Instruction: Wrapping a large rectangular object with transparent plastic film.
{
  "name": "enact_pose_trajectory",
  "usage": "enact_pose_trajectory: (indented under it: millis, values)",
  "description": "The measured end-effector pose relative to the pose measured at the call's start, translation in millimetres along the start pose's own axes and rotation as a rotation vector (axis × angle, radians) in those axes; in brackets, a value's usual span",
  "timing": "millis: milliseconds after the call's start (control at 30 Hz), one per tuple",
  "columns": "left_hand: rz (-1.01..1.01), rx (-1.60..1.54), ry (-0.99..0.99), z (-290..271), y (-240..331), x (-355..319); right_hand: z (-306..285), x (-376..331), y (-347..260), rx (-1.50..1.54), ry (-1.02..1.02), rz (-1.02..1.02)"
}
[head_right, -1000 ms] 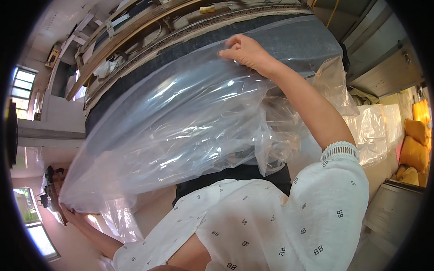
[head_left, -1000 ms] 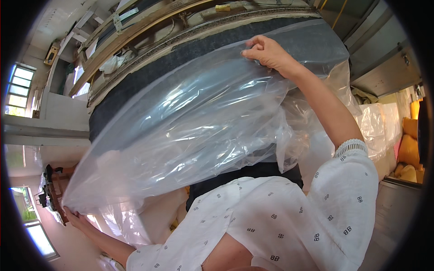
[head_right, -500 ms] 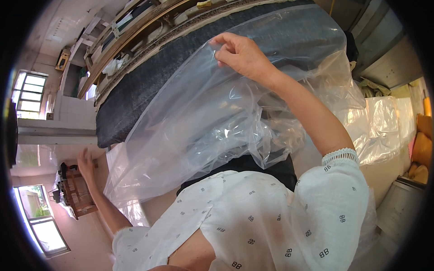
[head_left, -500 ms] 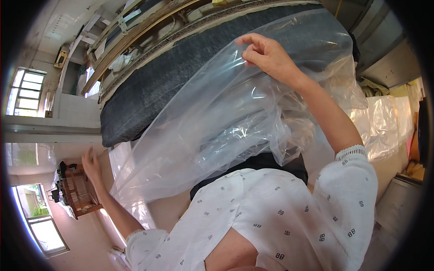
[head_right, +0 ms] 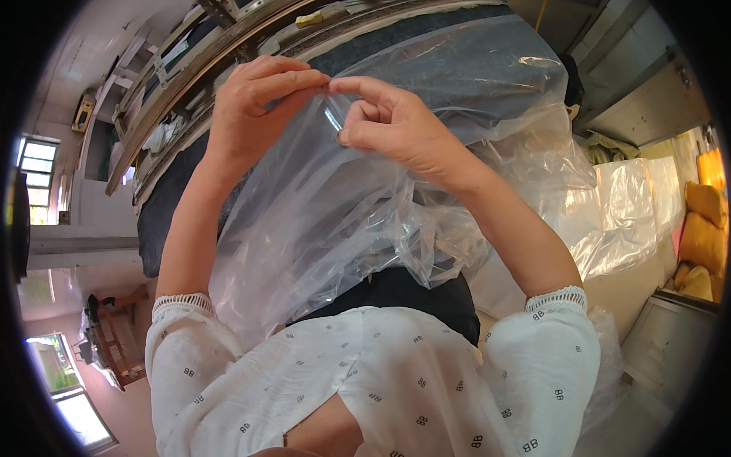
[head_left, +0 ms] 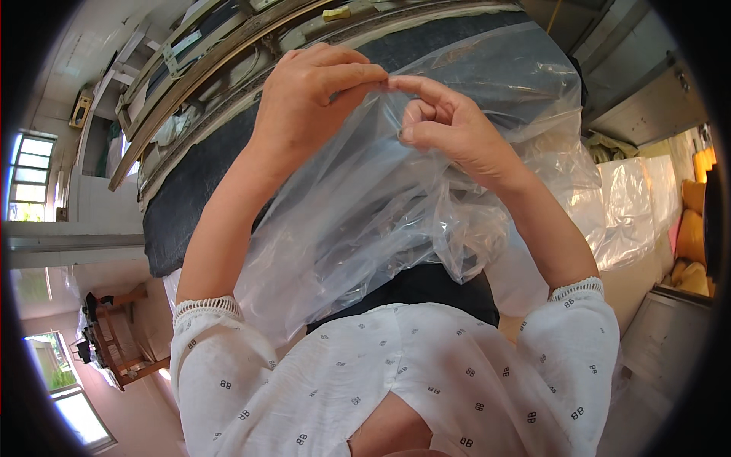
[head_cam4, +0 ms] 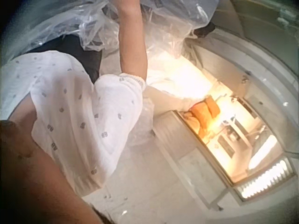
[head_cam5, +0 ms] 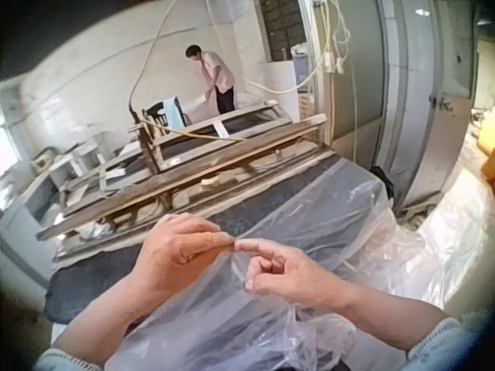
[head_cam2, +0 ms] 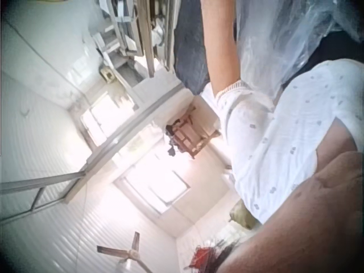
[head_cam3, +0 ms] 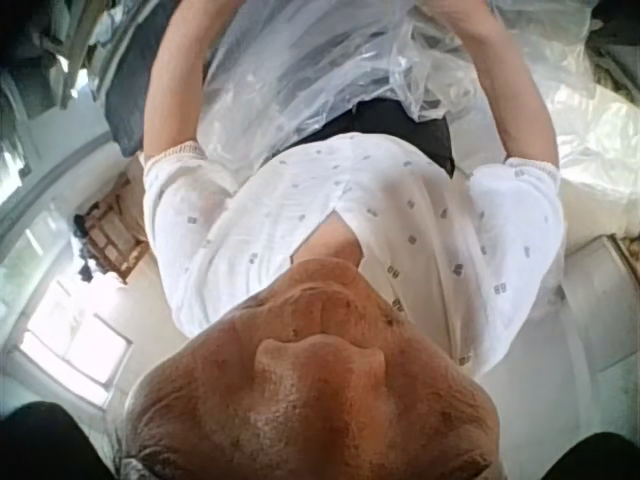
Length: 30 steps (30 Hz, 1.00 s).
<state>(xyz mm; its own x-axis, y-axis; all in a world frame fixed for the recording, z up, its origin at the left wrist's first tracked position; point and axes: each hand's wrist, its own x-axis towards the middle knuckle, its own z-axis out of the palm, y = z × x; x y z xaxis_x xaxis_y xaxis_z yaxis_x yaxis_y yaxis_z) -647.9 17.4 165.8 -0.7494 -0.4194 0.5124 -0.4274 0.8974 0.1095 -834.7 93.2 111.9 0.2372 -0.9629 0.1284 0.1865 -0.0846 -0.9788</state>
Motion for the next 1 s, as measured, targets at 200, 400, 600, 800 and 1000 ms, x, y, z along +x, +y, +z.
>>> enact_pose_trajectory:
  millis: [200, 400, 600, 800, 1000]
  values:
    - [-0.059, -0.249, 0.139, 27, -6, 0, -13, 1, -4, 0.062, -0.047, 0.076]
    - [-0.401, -0.878, 0.389, 60, -7, -20, -33, 11, -16, 0.483, -0.188, 0.344]
    - [-1.052, -1.232, 1.041, 24, -61, -111, -150, 55, -6, -1.511, 0.409, 0.067]
    - [-1.225, -0.332, 1.001, -103, -130, -370, -204, 20, 33, -1.808, 0.542, -0.19]
    - [-1.495, 0.413, 0.436, -223, -188, -545, -246, 15, 6, -2.145, 0.171, -0.048]
